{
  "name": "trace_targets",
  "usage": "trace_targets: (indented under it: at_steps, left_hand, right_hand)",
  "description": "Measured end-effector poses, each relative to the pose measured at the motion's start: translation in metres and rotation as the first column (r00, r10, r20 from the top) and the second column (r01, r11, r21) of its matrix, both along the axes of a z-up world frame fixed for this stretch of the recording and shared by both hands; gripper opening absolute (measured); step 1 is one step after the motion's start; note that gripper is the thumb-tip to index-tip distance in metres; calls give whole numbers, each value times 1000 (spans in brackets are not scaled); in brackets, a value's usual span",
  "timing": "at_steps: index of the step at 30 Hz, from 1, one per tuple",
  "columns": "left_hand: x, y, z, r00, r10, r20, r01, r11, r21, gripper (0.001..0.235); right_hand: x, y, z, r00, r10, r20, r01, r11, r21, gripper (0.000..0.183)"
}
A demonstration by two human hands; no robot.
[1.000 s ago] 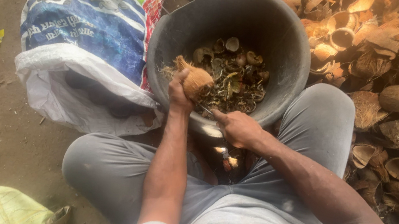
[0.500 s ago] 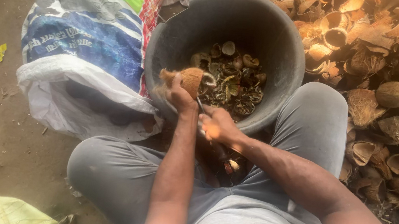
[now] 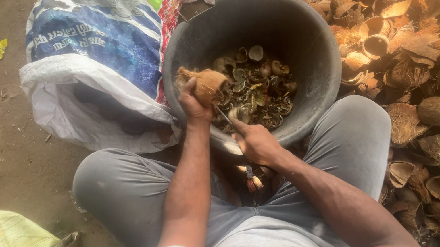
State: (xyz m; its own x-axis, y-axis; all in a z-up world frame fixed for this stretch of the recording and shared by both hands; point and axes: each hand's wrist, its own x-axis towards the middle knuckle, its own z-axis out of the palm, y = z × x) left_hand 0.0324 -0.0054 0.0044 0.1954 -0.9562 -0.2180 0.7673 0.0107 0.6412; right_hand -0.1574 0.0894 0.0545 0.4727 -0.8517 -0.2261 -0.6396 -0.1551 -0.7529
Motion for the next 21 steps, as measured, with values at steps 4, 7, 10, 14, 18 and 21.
trace_targets:
  at_steps: [4, 7, 10, 14, 18, 21]
  left_hand:
    - [-8, 4, 6, 995, -97, 30, 97, 995, 26, 41]
    - [-10, 4, 2, 987, -114, 113, 104, 991, 89, 41]
    - [-20, 2, 5, 976, -6, 217, -44, 973, 227, 40]
    - [-35, 9, 12, 863, 167, 477, -384, 831, 402, 40]
    - [-40, -1, 15, 892, 360, 273, -448, 786, 426, 47]
    - [-31, 1, 22, 938, 326, 115, -345, 862, 371, 45]
  right_hand:
    - [3, -11, 9, 953, 57, -299, -26, 994, 105, 58]
    - [3, -14, 13, 925, 64, -374, -43, 997, 64, 72]
    - [17, -16, 11, 926, 25, -376, 85, 958, 274, 61]
    - [23, -17, 2, 946, 10, -323, 35, 990, 134, 56]
    - [28, -23, 7, 972, -144, -183, 158, 986, 60, 64]
    - [20, -19, 16, 967, -194, -165, 226, 953, 203, 54]
